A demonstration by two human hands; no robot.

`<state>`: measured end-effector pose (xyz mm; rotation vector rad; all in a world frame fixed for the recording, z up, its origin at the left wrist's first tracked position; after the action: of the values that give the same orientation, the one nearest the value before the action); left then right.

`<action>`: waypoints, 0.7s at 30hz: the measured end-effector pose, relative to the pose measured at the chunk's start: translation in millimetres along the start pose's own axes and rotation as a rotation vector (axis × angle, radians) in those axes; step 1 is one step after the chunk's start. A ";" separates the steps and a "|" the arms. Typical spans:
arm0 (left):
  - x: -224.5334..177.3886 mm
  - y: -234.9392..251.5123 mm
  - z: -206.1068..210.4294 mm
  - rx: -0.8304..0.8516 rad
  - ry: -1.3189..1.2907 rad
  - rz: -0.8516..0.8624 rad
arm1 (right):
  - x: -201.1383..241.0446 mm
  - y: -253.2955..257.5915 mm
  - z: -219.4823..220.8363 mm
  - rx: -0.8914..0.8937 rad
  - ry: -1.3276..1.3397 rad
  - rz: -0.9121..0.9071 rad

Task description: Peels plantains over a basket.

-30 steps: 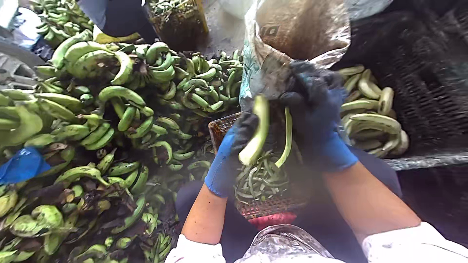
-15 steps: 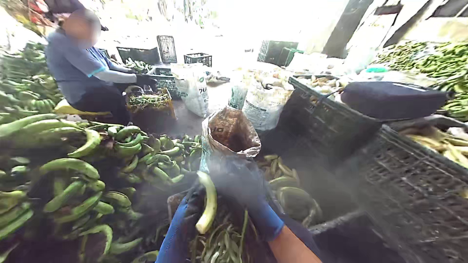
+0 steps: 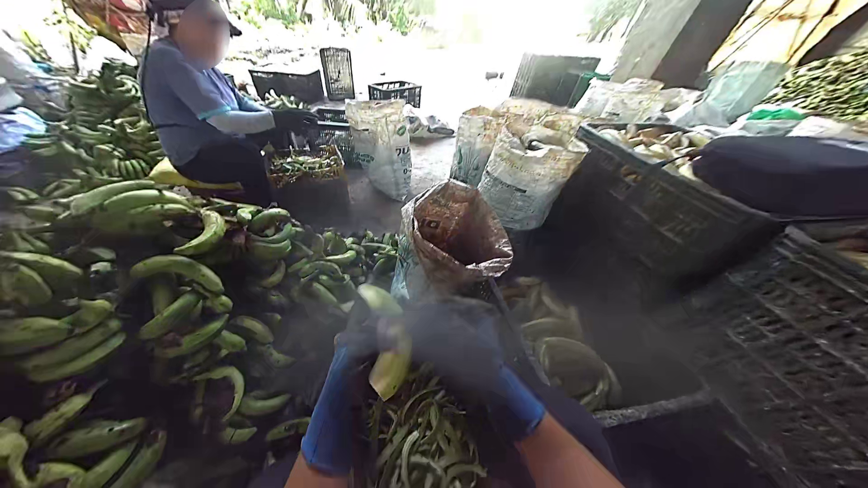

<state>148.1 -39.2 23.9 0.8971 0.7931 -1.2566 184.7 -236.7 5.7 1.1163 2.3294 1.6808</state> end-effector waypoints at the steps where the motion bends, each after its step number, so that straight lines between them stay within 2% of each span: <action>1: -6.5 -4.8 0.0 0.128 0.100 -0.041 | -0.2 9.5 -3.9 0.059 0.036 0.063; 3: -11.4 -11.3 3.8 0.317 0.374 -0.130 | 10.7 36.0 -17.2 0.256 0.092 0.330; 4: -7.6 -13.5 4.3 0.343 0.449 -0.169 | 14.9 45.3 -23.5 0.380 0.094 0.489; 5: -2.0 -15.4 2.4 0.298 0.442 -0.208 | 10.7 43.1 -24.5 0.440 0.059 0.545; 7: 5.3 -12.4 -3.4 0.141 0.249 -0.214 | -12.7 10.2 -11.0 0.253 -0.041 0.333; 9: 4.3 -10.7 3.4 -0.094 -0.049 -0.180 | -2.8 -16.3 -4.6 0.085 -0.030 0.120; 10: 2.1 -11.6 7.2 -0.134 -0.191 -0.148 | 8.5 -25.7 -2.0 0.032 -0.020 0.026; 12: -0.4 -16.5 14.0 -0.188 -0.307 -0.091 | 22.0 -27.7 1.4 -0.008 -0.013 -0.064; 17: 4.7 -6.9 20.8 -0.140 -0.198 -0.046 | 12.7 -9.3 0.3 0.042 0.076 0.053; 19: 5.6 0.2 21.4 -0.216 -0.051 -0.035 | 11.5 -16.0 0.5 0.009 0.033 0.023; 21: 8.5 -3.7 23.2 -0.229 0.113 0.074 | 9.5 -10.5 -2.7 0.043 0.034 0.020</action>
<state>146.0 -64.0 26.3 0.8086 0.9634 -1.0336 171.2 -234.8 1.2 1.1315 2.3930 1.6775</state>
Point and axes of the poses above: each hand's wrist, its own y-axis towards the middle knuckle, its own z-axis out of the palm, x = y × z, the point moved 2 cm from there along y, towards the middle knuckle, and after that the axes turned 6 degrees about -x, right-handed, at the moved point
